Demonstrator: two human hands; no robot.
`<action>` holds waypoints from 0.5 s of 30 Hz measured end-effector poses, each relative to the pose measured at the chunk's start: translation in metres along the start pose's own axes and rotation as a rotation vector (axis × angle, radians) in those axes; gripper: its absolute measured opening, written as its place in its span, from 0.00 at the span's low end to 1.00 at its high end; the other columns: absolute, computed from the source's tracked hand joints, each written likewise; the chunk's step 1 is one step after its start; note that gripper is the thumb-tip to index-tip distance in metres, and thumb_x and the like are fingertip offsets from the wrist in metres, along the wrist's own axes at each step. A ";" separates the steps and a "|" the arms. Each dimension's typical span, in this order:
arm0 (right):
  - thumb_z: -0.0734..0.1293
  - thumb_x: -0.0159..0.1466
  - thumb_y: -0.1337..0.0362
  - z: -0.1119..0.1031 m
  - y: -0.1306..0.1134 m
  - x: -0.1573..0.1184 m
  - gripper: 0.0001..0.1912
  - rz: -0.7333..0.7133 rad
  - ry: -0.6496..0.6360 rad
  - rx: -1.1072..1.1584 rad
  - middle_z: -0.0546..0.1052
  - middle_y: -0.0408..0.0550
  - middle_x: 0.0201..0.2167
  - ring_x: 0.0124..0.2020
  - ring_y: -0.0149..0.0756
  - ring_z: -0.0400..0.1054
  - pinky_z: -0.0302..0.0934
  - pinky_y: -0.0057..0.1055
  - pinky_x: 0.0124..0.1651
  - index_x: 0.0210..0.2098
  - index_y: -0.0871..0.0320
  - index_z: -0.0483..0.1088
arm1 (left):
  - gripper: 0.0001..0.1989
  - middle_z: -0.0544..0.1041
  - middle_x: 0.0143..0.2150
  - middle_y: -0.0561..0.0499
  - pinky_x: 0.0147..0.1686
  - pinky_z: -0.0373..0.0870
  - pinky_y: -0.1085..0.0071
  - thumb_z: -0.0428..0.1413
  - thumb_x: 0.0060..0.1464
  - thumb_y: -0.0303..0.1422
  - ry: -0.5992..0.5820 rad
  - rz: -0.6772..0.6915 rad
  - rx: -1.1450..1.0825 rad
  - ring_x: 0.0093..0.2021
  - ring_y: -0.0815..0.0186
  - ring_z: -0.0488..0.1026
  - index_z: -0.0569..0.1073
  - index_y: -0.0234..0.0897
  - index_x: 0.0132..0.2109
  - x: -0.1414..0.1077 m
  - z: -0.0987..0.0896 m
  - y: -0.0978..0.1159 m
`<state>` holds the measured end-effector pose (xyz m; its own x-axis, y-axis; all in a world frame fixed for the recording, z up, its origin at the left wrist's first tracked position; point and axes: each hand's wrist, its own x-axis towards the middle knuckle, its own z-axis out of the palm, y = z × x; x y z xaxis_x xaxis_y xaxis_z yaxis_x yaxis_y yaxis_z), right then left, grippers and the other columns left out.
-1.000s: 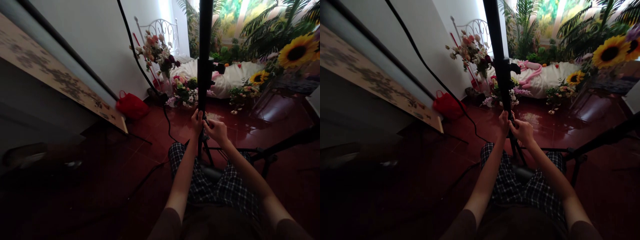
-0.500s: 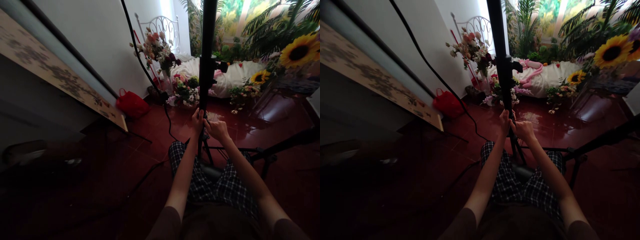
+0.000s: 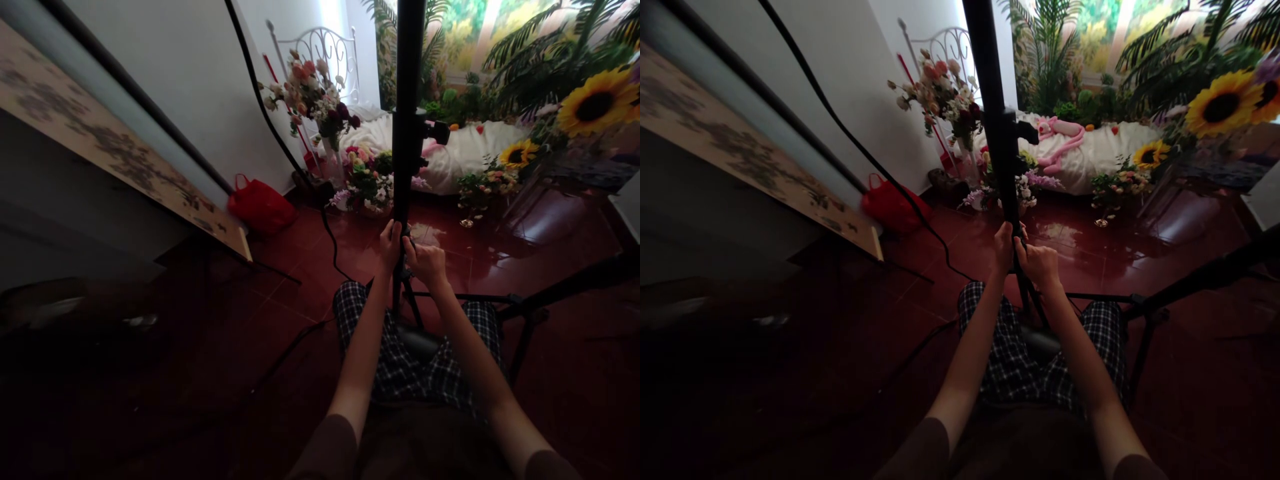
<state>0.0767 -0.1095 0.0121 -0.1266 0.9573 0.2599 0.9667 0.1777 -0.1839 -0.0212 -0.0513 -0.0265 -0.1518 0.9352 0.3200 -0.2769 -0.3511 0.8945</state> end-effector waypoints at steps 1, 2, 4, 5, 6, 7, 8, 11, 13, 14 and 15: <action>0.54 0.75 0.56 -0.001 0.001 0.000 0.28 -0.006 -0.006 -0.003 0.82 0.56 0.30 0.31 0.37 0.76 0.43 0.28 0.29 0.33 0.61 0.80 | 0.29 0.70 0.26 0.53 0.26 0.65 0.73 0.52 0.53 0.62 0.001 -0.009 -0.004 0.25 0.72 0.67 0.69 0.37 0.32 -0.001 0.000 0.000; 0.54 0.75 0.56 -0.001 0.001 0.001 0.28 -0.009 -0.013 -0.005 0.82 0.56 0.30 0.31 0.37 0.76 0.43 0.28 0.29 0.32 0.61 0.80 | 0.30 0.70 0.26 0.53 0.26 0.65 0.73 0.52 0.52 0.62 0.000 -0.016 -0.006 0.25 0.71 0.67 0.69 0.37 0.32 -0.001 -0.001 -0.001; 0.53 0.75 0.56 -0.003 0.002 0.001 0.29 -0.014 -0.024 -0.005 0.82 0.56 0.30 0.32 0.38 0.76 0.44 0.29 0.28 0.31 0.60 0.80 | 0.30 0.70 0.26 0.53 0.27 0.65 0.73 0.52 0.52 0.62 0.006 -0.017 -0.006 0.25 0.71 0.67 0.70 0.37 0.33 -0.001 -0.001 -0.002; 0.54 0.75 0.56 -0.004 0.002 0.001 0.29 -0.014 -0.026 -0.003 0.82 0.56 0.30 0.32 0.38 0.76 0.44 0.29 0.28 0.31 0.60 0.80 | 0.30 0.71 0.26 0.52 0.27 0.65 0.73 0.52 0.53 0.62 0.007 -0.014 -0.004 0.25 0.71 0.67 0.71 0.37 0.34 -0.002 -0.001 -0.002; 0.54 0.75 0.56 -0.005 0.002 0.000 0.28 -0.014 -0.026 0.002 0.82 0.56 0.30 0.32 0.38 0.77 0.44 0.29 0.28 0.31 0.60 0.80 | 0.30 0.71 0.27 0.52 0.27 0.65 0.73 0.52 0.53 0.62 0.008 -0.011 -0.004 0.25 0.71 0.67 0.72 0.37 0.34 -0.002 -0.001 -0.002; 0.54 0.75 0.56 -0.004 0.002 0.000 0.28 -0.014 -0.022 0.011 0.82 0.56 0.30 0.32 0.38 0.76 0.44 0.29 0.28 0.31 0.60 0.80 | 0.30 0.71 0.27 0.52 0.27 0.65 0.73 0.52 0.52 0.62 0.008 -0.012 -0.007 0.25 0.71 0.67 0.72 0.37 0.34 -0.002 -0.001 -0.002; 0.55 0.74 0.56 -0.004 0.003 0.000 0.27 -0.013 -0.014 0.025 0.82 0.55 0.30 0.32 0.38 0.76 0.44 0.29 0.28 0.31 0.60 0.80 | 0.30 0.71 0.27 0.52 0.27 0.65 0.73 0.52 0.52 0.62 0.006 -0.016 -0.009 0.26 0.71 0.68 0.72 0.37 0.34 -0.003 -0.001 -0.002; 0.56 0.73 0.54 0.002 0.003 0.002 0.27 0.012 0.038 0.122 0.80 0.54 0.27 0.29 0.36 0.74 0.45 0.29 0.28 0.28 0.60 0.78 | 0.30 0.73 0.28 0.51 0.28 0.66 0.73 0.53 0.51 0.63 0.005 -0.022 -0.008 0.27 0.71 0.69 0.72 0.37 0.34 -0.003 -0.001 0.001; 0.55 0.72 0.50 0.008 0.003 0.003 0.31 0.041 0.091 0.285 0.77 0.52 0.22 0.25 0.34 0.70 0.46 0.28 0.28 0.23 0.60 0.75 | 0.31 0.73 0.28 0.51 0.28 0.66 0.73 0.53 0.50 0.63 0.007 -0.014 -0.006 0.27 0.70 0.69 0.72 0.37 0.33 -0.002 0.000 0.003; 0.54 0.71 0.46 0.012 0.004 0.002 0.33 0.056 0.109 0.409 0.74 0.50 0.20 0.24 0.32 0.68 0.47 0.28 0.28 0.21 0.60 0.72 | 0.31 0.73 0.27 0.51 0.27 0.66 0.73 0.53 0.50 0.64 0.007 -0.009 -0.004 0.27 0.70 0.69 0.72 0.37 0.33 -0.001 0.001 0.003; 0.52 0.70 0.42 0.016 0.004 -0.001 0.36 0.066 0.106 0.549 0.71 0.48 0.18 0.22 0.31 0.65 0.47 0.27 0.27 0.18 0.59 0.69 | 0.31 0.73 0.27 0.51 0.27 0.66 0.73 0.52 0.50 0.64 0.009 -0.005 0.003 0.26 0.70 0.69 0.72 0.36 0.34 -0.002 0.002 0.003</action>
<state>0.0773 -0.1063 -0.0039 -0.0190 0.9473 0.3198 0.7108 0.2377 -0.6620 -0.0203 -0.0540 -0.0241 -0.1589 0.9365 0.3125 -0.2748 -0.3460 0.8971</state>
